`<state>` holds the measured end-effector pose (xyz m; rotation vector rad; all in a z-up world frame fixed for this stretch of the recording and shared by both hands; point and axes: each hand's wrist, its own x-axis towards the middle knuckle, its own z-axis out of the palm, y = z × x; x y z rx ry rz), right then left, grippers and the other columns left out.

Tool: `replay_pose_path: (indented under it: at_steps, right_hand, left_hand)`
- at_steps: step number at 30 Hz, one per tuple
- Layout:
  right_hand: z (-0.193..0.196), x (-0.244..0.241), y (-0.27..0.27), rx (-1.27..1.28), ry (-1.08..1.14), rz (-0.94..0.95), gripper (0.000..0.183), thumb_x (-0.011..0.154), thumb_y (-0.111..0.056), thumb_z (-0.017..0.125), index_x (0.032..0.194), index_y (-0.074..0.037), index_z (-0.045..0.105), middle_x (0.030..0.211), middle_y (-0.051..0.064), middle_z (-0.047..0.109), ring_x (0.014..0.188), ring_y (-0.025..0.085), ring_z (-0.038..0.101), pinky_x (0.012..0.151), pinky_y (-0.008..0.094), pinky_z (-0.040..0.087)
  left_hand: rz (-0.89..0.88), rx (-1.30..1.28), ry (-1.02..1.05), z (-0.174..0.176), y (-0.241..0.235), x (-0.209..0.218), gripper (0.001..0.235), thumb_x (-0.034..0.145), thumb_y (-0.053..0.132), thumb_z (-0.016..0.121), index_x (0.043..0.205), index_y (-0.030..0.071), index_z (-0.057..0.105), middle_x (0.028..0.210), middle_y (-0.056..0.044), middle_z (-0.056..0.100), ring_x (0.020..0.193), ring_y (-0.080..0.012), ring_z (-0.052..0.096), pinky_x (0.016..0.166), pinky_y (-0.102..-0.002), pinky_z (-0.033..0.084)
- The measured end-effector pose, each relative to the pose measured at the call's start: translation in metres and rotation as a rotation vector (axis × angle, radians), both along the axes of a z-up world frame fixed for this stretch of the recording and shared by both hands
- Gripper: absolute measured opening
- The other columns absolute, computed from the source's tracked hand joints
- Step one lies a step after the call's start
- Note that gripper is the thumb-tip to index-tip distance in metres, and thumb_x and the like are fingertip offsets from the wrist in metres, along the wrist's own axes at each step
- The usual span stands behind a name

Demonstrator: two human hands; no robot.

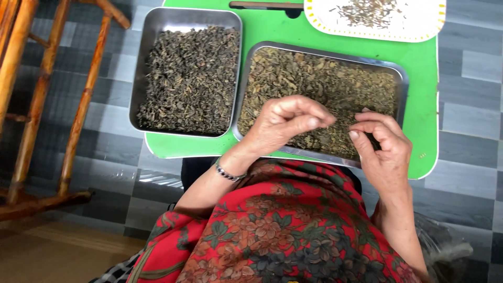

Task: Manually sorting dried tea leaves by picking out stems and debris and transferring them between trays.

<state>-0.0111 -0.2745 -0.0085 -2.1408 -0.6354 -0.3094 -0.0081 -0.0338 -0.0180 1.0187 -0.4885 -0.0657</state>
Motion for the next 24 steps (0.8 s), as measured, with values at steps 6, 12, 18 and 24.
replay_pose_path:
  at_steps: [6,12,18,24]
  right_hand:
    - [0.002,-0.003,-0.012,-0.041,-0.077,-0.053,0.009,0.106,-0.001,0.067,0.108,0.006,0.071,0.117,0.024,0.067,0.12,0.041,0.067,0.106,0.048,0.054]
    - [-0.019,0.003,-0.026,0.005,-0.164,-0.131,0.002,0.101,0.0,0.076,0.1,-0.001,0.075,0.113,0.017,0.071,0.123,0.044,0.066,0.108,0.051,0.047]
    - [-0.025,0.003,-0.026,-0.028,-0.207,-0.159,0.004,0.1,-0.003,0.076,0.097,-0.004,0.075,0.111,0.014,0.072,0.123,0.041,0.066,0.109,0.049,0.044]
    - [-0.037,0.003,-0.028,-0.019,-0.201,-0.202,0.004,0.095,-0.009,0.078,0.092,-0.01,0.075,0.109,0.008,0.073,0.12,0.035,0.067,0.107,0.045,0.043]
  left_hand:
    - [0.639,0.678,-0.253,0.043,0.057,-0.008,0.005,0.102,0.016,0.069,0.102,0.012,0.072,0.101,-0.005,0.075,0.096,-0.0187,0.073,0.089,-0.033,0.06]
    - [1.116,1.177,-0.366,0.016,0.143,-0.018,0.01,0.097,0.004,0.084,0.103,0.01,0.081,0.101,-0.008,0.077,0.1,-0.0308,0.072,0.095,-0.041,0.053]
    - [1.149,1.377,-0.234,0.0,0.184,-0.04,0.012,0.097,-0.003,0.085,0.105,0.004,0.08,0.102,-0.015,0.075,0.099,-0.0403,0.071,0.092,-0.048,0.054]
    - [1.184,1.344,-0.358,-0.012,0.188,-0.03,0.011,0.101,-0.002,0.087,0.109,0.003,0.083,0.111,-0.017,0.074,0.106,-0.0422,0.07,0.098,-0.047,0.053]
